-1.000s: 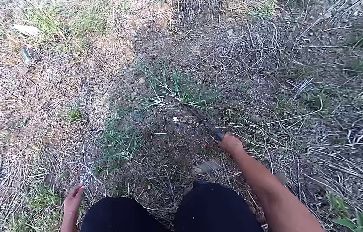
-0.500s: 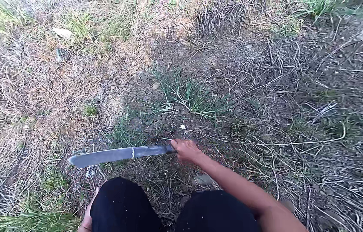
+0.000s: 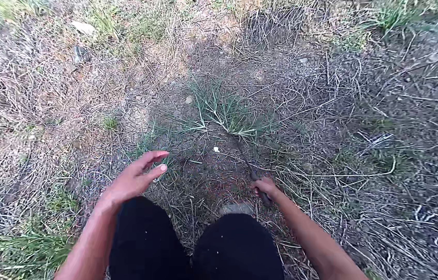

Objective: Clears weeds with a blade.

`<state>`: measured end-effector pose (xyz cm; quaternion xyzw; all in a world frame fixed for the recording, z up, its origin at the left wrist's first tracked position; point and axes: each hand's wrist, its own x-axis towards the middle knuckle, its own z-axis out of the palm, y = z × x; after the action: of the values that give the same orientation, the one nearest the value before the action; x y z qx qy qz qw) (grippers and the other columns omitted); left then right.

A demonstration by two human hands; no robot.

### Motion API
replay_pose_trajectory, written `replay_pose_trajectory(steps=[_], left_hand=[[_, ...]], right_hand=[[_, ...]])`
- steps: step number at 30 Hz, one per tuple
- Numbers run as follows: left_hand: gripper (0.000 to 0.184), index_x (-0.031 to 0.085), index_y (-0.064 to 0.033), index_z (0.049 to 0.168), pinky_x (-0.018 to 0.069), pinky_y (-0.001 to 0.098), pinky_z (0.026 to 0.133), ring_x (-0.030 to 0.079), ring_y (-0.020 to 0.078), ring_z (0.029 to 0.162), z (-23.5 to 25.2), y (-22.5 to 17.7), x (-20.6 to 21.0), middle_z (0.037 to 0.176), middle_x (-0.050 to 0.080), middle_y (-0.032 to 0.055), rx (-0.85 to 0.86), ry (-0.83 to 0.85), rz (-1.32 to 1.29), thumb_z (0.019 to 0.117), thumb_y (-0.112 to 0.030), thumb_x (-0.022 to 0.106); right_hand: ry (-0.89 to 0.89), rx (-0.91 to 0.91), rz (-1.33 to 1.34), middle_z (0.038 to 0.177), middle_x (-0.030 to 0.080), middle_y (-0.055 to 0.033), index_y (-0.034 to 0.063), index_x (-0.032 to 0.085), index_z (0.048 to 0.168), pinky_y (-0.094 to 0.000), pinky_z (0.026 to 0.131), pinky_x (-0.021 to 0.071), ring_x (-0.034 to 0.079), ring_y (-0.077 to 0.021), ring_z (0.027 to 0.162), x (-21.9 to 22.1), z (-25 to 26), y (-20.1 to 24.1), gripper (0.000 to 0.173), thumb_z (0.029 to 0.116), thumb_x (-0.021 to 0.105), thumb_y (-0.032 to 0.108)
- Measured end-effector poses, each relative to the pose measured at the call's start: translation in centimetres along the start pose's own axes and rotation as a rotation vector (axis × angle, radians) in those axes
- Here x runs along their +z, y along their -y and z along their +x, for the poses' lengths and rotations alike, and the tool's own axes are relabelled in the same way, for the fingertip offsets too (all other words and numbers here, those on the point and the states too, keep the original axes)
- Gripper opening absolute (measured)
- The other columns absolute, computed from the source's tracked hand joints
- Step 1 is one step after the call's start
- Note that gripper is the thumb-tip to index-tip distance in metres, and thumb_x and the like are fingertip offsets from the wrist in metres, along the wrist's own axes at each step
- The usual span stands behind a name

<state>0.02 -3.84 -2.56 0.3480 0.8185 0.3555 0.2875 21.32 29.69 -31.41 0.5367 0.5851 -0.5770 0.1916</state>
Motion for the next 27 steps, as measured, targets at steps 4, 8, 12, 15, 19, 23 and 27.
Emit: replay_pose_trajectory(steps=[4, 8, 12, 15, 19, 23, 27], left_hand=[[0.039, 0.066, -0.0112, 0.134, 0.0506, 0.0532, 0.102, 0.063, 0.0269, 0.121, 4.4, -11.3, 7.5, 0.130, 0.066, 0.0119, 0.396, 0.192, 0.169, 0.1016, -0.033, 0.063], [0.031, 0.071, -0.0068, 0.127, 0.0449, 0.0507, 0.108, 0.064, 0.0330, 0.122, 2.2, -12.1, 14.8, 0.125, 0.070, 0.0172, 0.635, 0.309, 0.134, 0.1021, -0.023, 0.061], [0.021, 0.075, -0.0046, 0.103, 0.0518, 0.0483, 0.097, 0.068, 0.0345, 0.113, 0.7, -8.4, 14.6, 0.108, 0.073, 0.0165, 0.794, 0.293, 0.246, 0.1005, -0.021, 0.062], [0.020, 0.075, -0.0111, 0.105, 0.0540, 0.0421, 0.098, 0.070, 0.0290, 0.112, 1.6, -7.1, 13.3, 0.108, 0.075, 0.0112, 0.927, 0.011, 0.203, 0.1003, -0.023, 0.060], [0.020, 0.076, -0.0098, 0.102, 0.0532, 0.0408, 0.100, 0.069, 0.0287, 0.113, 2.6, -4.1, 12.7, 0.107, 0.075, 0.0109, 0.964, 0.029, 0.048, 0.1003, -0.021, 0.059], [0.020, 0.077, -0.0102, 0.098, 0.0545, 0.0384, 0.098, 0.071, 0.0265, 0.106, 2.7, -2.8, 11.9, 0.102, 0.077, 0.0094, 0.990, 0.022, -0.012, 0.1001, -0.021, 0.060], [0.022, 0.078, -0.0108, 0.100, 0.0535, 0.0365, 0.102, 0.070, 0.0231, 0.112, 2.0, -1.1, 8.7, 0.107, 0.077, 0.0079, 0.931, -0.031, -0.023, 0.1012, -0.023, 0.060]], right_hand=[[-0.082, -0.167, 0.124, 0.076, 0.062, -0.0047, -0.0054, 0.058, 0.116, -0.0292, 0.059, 0.0570, 0.061, -0.0112, 0.058, -3.5, -5.1, 1.1, 0.019, 0.1005, 0.057, 0.005], [-0.263, -0.263, 0.353, 0.078, 0.059, -0.0036, -0.0043, 0.050, 0.128, -0.0260, 0.057, 0.0562, 0.060, -0.0082, 0.058, -6.6, -4.5, 2.8, 0.026, 0.1093, 0.047, 0.014], [-0.410, -0.218, 0.782, 0.067, 0.050, 0.0014, 0.0043, 0.048, 0.116, -0.0265, 0.054, 0.0566, 0.055, -0.0084, 0.050, -3.0, 0.9, 5.8, 0.022, 0.1091, 0.052, 0.024], [-0.280, -0.186, 0.808, 0.069, 0.052, -0.0025, -0.0012, 0.046, 0.121, -0.0289, 0.054, 0.0583, 0.057, -0.0112, 0.051, 6.0, 4.1, 5.9, 0.020, 0.1061, 0.053, 0.010], [0.372, -0.038, 0.139, 0.070, 0.050, -0.0003, 0.0010, 0.050, 0.122, -0.0262, 0.053, 0.0525, 0.052, -0.0091, 0.051, 16.0, 1.0, 4.6, 0.022, 0.1031, 0.059, 0.009], [0.518, -0.147, -0.412, 0.088, 0.062, -0.0092, -0.0010, 0.055, 0.131, -0.0374, 0.066, 0.0554, 0.059, -0.0164, 0.065, 17.2, -5.2, 4.3, 0.041, 0.0979, 0.070, 0.017], [0.228, -0.477, -0.512, 0.114, 0.069, -0.0288, -0.0078, 0.063, 0.127, -0.0598, 0.097, 0.0507, 0.068, -0.0408, 0.106, 12.6, -6.7, 0.4, 0.042, 0.0967, 0.069, 0.021]])
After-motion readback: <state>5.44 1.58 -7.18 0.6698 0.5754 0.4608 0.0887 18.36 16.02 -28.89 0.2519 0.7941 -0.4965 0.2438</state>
